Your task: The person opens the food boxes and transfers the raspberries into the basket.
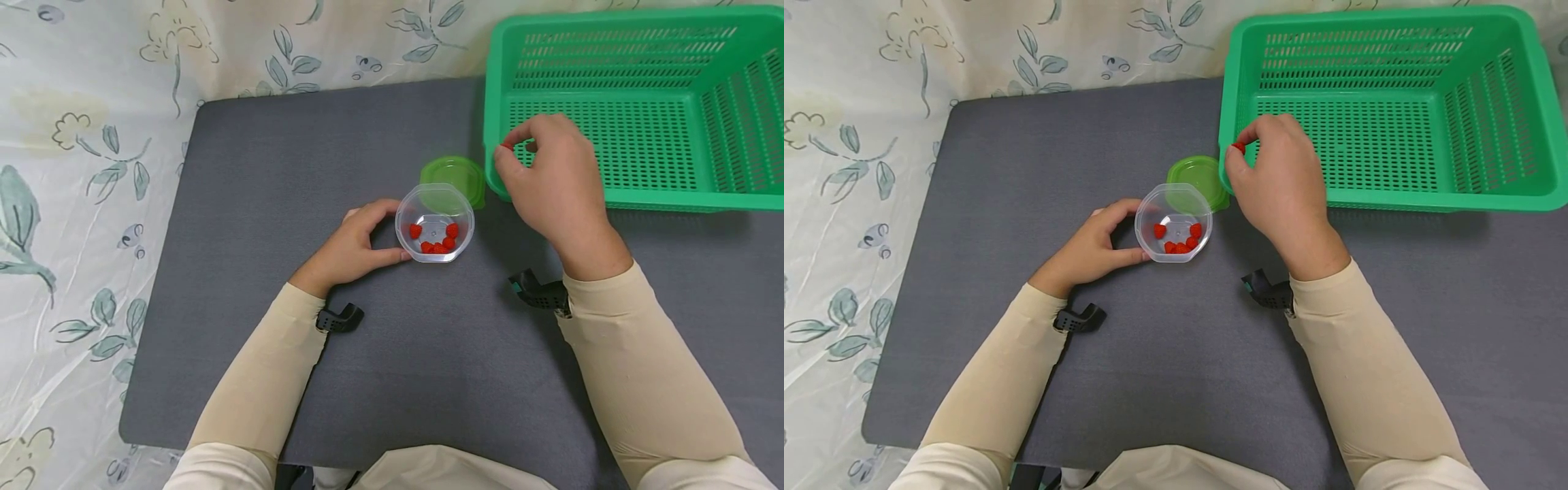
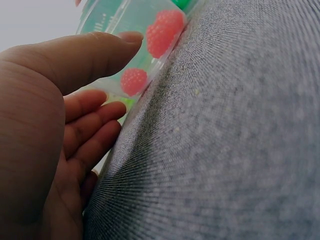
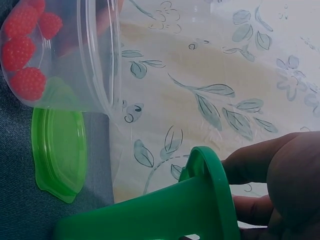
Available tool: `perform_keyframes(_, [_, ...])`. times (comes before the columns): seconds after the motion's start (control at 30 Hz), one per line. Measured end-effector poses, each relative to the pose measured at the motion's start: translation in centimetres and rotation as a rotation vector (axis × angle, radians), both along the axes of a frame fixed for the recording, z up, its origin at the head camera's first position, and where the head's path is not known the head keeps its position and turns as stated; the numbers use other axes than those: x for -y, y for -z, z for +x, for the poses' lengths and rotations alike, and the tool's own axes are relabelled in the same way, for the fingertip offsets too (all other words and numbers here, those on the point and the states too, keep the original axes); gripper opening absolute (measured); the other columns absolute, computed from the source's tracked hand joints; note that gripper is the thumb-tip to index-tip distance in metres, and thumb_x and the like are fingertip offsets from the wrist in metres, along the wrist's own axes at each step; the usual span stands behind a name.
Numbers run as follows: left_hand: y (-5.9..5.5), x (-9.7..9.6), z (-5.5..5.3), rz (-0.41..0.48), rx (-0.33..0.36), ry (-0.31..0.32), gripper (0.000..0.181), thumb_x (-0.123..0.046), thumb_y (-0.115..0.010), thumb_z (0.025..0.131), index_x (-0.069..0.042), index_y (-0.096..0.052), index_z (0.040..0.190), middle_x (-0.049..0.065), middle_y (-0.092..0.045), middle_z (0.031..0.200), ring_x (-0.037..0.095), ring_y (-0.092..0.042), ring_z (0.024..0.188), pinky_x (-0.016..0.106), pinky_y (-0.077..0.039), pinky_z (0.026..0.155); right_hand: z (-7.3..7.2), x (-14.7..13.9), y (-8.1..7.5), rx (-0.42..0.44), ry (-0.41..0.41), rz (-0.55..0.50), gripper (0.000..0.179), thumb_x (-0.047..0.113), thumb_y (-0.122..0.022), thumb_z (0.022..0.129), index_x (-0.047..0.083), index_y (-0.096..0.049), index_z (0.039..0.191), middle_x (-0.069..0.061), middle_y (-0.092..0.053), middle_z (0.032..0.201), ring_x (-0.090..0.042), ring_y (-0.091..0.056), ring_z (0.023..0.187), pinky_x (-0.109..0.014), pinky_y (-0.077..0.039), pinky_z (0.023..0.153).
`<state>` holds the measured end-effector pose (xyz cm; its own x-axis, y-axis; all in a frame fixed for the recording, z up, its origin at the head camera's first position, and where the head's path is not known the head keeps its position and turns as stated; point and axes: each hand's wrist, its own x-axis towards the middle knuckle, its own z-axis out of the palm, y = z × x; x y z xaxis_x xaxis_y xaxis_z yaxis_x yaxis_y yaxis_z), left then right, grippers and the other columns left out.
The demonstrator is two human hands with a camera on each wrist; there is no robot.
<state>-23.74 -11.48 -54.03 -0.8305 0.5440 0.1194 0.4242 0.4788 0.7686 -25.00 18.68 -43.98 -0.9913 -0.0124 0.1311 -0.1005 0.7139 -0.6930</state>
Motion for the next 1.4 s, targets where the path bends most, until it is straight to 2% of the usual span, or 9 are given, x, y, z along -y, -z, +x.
perform_keyframes(0.47, [0.05, -0.05, 0.03, -0.004, 0.001, -0.002, 0.065, -0.027, -0.092, 0.091, -0.011, -0.063, 0.147, -0.003, -0.064, 0.145, 0.007, -0.051, 0.138, 0.042, -0.026, 0.117, 0.04, 0.06, 0.1, -0.011, -0.01, 0.0, 0.029, 0.022, -0.059, 0.106, -0.001, -0.073, 0.118, -0.02, -0.065, 0.123, -0.035, -0.056, 0.113, -0.054, -0.042, 0.092])
perform_keyframes(0.7, [0.03, -0.08, 0.02, -0.005, -0.003, -0.005, 0.064, -0.027, -0.092, 0.091, -0.011, -0.063, 0.147, -0.003, -0.065, 0.145, 0.007, -0.051, 0.137, 0.042, -0.026, 0.117, -0.09, 0.09, 0.11, 0.002, -0.02, 0.011, 0.035, 0.026, -0.063, 0.108, -0.002, -0.072, 0.128, -0.02, -0.063, 0.129, -0.038, -0.055, 0.114, -0.058, -0.042, 0.093])
perform_keyframes(0.87, [-0.1, -0.1, 0.08, -0.005, -0.002, -0.006, 0.065, -0.027, -0.092, 0.091, -0.011, -0.063, 0.147, -0.003, -0.065, 0.145, 0.008, -0.051, 0.137, 0.042, -0.026, 0.117, -0.13, 0.1, 0.09, 0.006, -0.029, 0.007, 0.036, 0.026, -0.063, 0.109, -0.002, -0.071, 0.129, -0.02, -0.063, 0.13, -0.038, -0.055, 0.117, -0.059, -0.042, 0.094])
perform_keyframes(1.4, [-0.19, -0.17, 0.2, -0.008, 0.013, -0.006, 0.065, -0.026, -0.091, 0.092, -0.011, -0.063, 0.148, -0.002, -0.064, 0.145, 0.009, -0.052, 0.136, 0.042, -0.026, 0.117, 0.04, 0.39, 0.14, 0.007, -0.076, 0.038, 0.035, 0.028, -0.063, 0.109, 0.001, -0.07, 0.131, -0.018, -0.064, 0.133, -0.036, -0.057, 0.109, -0.054, -0.044, 0.087])
